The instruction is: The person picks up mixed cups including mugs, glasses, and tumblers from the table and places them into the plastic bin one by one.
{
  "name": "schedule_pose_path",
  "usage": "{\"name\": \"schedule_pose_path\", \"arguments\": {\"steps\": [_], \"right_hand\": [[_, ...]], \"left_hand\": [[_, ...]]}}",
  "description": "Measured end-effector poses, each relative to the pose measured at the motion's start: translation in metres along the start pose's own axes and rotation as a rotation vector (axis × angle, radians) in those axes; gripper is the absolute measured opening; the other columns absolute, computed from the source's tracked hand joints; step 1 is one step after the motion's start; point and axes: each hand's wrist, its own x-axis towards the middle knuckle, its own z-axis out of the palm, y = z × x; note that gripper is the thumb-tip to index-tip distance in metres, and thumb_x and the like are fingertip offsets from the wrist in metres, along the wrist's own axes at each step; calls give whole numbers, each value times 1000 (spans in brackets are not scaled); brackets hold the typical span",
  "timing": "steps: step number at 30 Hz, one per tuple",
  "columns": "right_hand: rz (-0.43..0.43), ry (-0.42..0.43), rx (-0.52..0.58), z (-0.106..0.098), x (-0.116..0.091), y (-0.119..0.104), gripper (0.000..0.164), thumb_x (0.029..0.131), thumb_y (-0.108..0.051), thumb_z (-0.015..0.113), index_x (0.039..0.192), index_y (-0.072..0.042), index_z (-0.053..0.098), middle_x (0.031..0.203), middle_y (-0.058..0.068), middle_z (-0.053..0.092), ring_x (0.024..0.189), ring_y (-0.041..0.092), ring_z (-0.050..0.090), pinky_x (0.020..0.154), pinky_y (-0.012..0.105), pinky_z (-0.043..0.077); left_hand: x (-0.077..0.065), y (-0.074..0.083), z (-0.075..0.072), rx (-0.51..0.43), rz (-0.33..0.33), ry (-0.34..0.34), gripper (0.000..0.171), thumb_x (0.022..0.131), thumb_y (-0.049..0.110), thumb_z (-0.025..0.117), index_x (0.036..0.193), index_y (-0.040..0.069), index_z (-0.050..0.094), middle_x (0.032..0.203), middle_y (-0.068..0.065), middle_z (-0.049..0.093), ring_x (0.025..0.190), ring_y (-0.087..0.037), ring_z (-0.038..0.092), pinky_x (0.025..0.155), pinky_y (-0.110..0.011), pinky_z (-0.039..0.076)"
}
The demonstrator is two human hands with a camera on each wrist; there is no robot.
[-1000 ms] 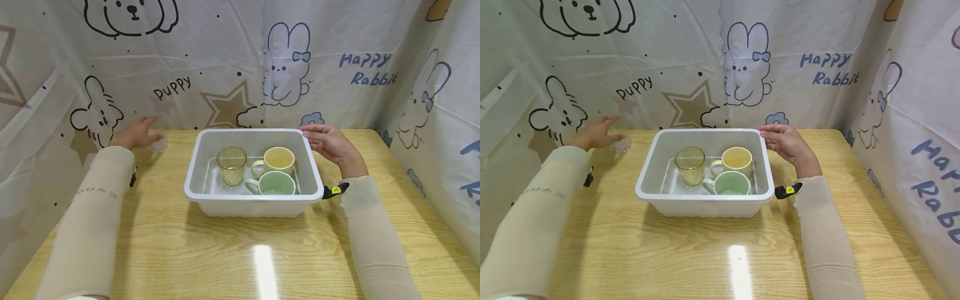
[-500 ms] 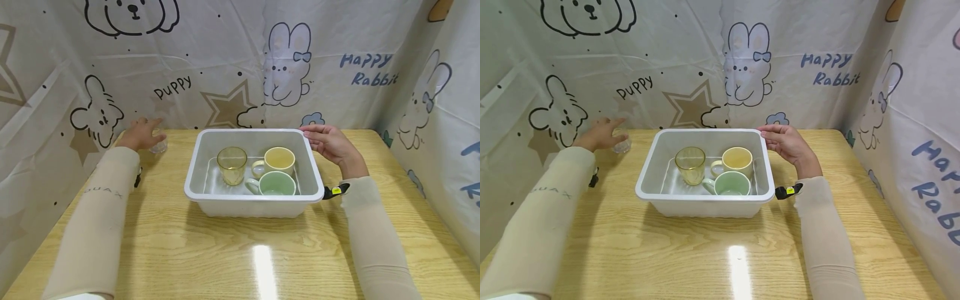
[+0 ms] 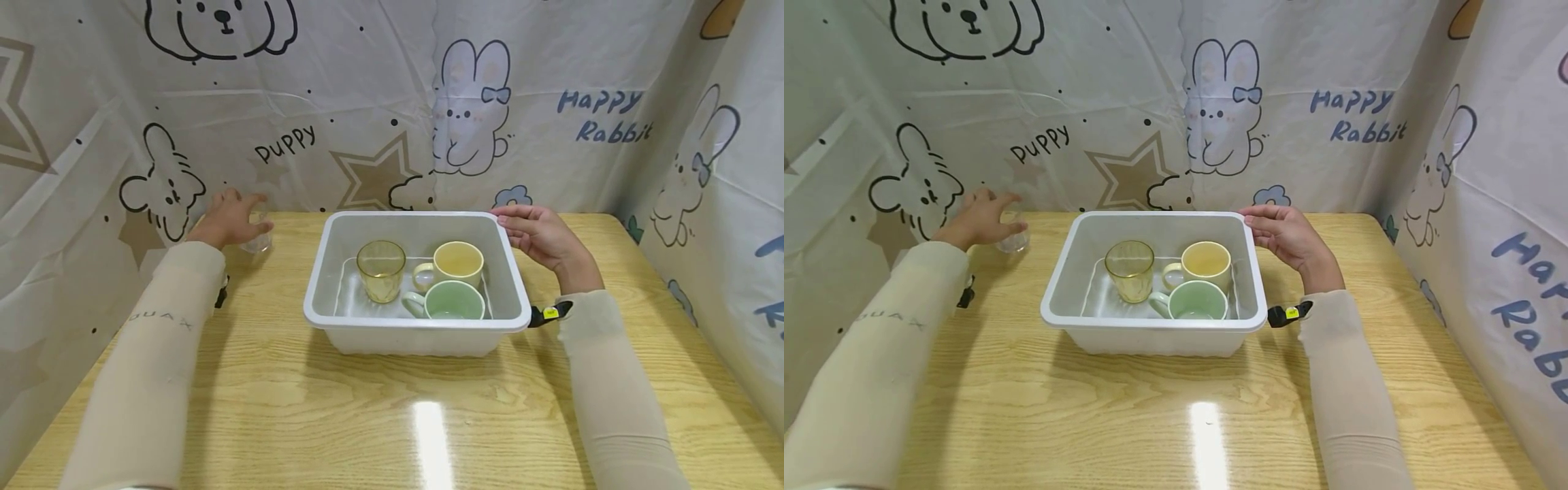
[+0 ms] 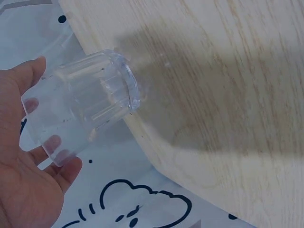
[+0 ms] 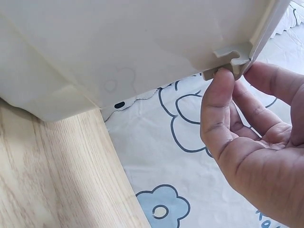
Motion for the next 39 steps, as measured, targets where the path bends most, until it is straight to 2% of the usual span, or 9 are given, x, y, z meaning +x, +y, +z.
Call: {"name": "schedule_pose_path", "arguments": {"steps": [9,15,23,32,39], "right_hand": [[-13,7,-16,0,1,1,15,96,-6,71,111,-3,76,110,9,72,91,19,73,81,30,60],[-9,8,-8,1,1,1,16,97,-5,70,112,-3,75,110,9,72,92,20,73,82,30,60],[-7,20,-9,1,1,0,18,96,-6,72,113,-2,75,111,10,72,94,20,74,84,30,60],[-2,23,-1,0,0,0,16,96,-5,72,111,-3,76,110,10,72,93,20,74,83,30,60],[-7,20,-8,0,1,0,17,96,-5,71,112,-2,75,111,10,72,93,20,74,83,30,60]], "left_hand": [[0,11,-10,47,59,61,73,100,53,56,159,16,34,145,-37,29,118,-50,27,96,-65,27],[-2,23,-19,22,85,68,71,100,49,57,159,16,35,151,-38,24,127,-53,22,96,-69,27],[-2,36,-33,90,134,84,66,101,47,56,157,16,39,152,-36,25,126,-54,24,97,-67,27],[-6,44,-44,112,199,114,60,102,40,55,155,16,43,155,-34,25,129,-54,24,100,-69,25],[-14,49,-56,114,235,125,63,101,38,61,157,18,41,156,-35,24,134,-55,20,102,-72,22]]}}
